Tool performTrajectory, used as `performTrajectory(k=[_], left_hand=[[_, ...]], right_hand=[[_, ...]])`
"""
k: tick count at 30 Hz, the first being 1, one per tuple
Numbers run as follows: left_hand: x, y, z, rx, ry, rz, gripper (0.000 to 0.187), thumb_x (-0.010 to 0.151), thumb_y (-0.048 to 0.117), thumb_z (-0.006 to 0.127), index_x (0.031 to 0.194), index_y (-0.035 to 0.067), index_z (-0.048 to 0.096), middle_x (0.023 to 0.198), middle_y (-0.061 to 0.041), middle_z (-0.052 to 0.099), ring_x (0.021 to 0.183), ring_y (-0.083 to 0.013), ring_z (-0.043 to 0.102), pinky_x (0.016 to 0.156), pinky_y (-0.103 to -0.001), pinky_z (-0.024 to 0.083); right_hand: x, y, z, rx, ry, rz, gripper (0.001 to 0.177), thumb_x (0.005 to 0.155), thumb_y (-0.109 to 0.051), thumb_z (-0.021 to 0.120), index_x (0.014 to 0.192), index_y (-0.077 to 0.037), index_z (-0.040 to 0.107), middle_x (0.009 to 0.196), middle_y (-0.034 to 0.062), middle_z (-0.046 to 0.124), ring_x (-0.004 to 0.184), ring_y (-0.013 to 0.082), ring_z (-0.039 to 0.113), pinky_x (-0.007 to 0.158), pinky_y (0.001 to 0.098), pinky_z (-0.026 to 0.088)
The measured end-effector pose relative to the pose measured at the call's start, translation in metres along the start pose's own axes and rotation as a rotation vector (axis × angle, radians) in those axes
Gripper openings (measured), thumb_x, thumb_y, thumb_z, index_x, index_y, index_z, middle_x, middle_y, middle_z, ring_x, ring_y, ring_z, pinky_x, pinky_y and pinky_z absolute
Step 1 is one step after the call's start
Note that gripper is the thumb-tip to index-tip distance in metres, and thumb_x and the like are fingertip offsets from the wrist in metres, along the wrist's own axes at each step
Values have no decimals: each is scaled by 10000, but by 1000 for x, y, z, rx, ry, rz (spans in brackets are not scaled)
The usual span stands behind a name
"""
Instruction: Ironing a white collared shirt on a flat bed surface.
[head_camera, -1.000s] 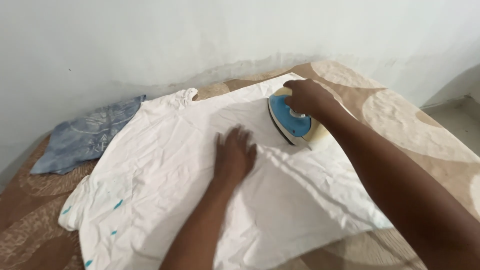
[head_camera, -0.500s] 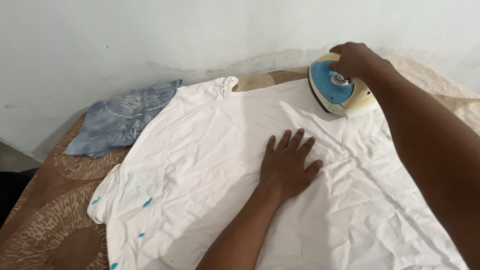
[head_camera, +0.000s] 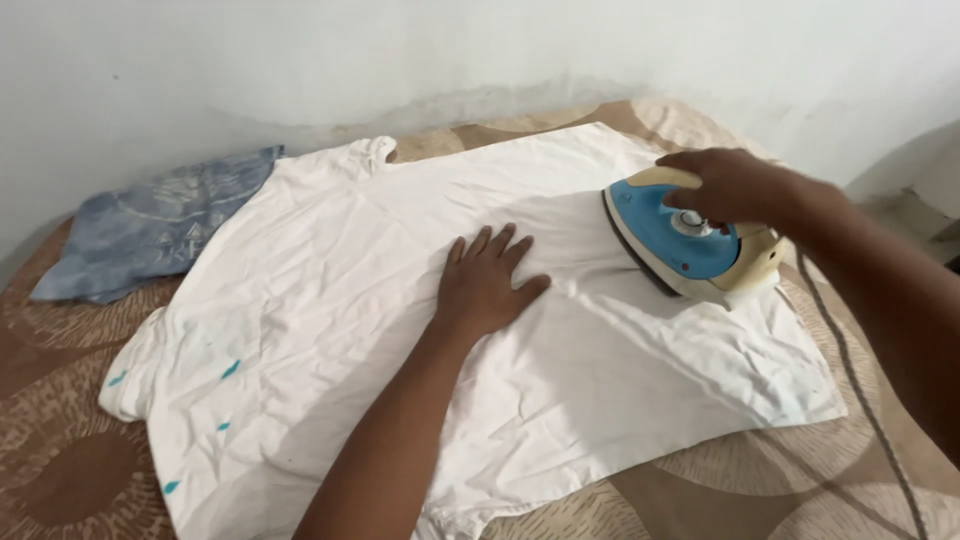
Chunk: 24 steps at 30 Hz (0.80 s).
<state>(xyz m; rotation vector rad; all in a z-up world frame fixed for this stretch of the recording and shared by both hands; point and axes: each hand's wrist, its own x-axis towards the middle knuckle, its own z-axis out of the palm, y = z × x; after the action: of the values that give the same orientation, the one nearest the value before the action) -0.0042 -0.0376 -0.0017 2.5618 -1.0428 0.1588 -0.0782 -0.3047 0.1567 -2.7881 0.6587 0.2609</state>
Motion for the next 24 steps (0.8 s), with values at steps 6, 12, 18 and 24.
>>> performTrajectory(k=[6,12,18,24], left_hand=[[1,3,-4,3,-8,-36,738,926,659,514,1512,212,481,1639,-61,347,1522,-301,265,1217,-546,153],[1,3,-4,14,-14,-33,713,944,625,520,1515,200,484,1639,-68,356,1519,-308,278,1219,-555,156],[4,2,-4,4,-6,-34,699,965,613,501,1522,193,478,1642,-77,352,1521,-311,279,1224,-545,149],[4,4,-11,-48,5,-48,683,950,607,488,1517,227,482,1645,-35,341,1527,-282,254,1233,-523,123]], right_hand=[[49,11,15,71,90,-79,597,989,-346,641,1560,-285,477,1281,143,715,894,328,765,867,505,616],[170,0,26,-24,367,-225,568,957,-310,724,1498,-222,572,1280,188,697,1020,387,702,877,551,566],[208,-35,12,33,371,-178,541,977,-305,713,1500,-248,585,1234,191,709,993,411,713,838,593,575],[227,-35,11,52,364,-242,540,1005,-284,708,1529,-241,587,1200,206,742,966,380,761,899,547,592]])
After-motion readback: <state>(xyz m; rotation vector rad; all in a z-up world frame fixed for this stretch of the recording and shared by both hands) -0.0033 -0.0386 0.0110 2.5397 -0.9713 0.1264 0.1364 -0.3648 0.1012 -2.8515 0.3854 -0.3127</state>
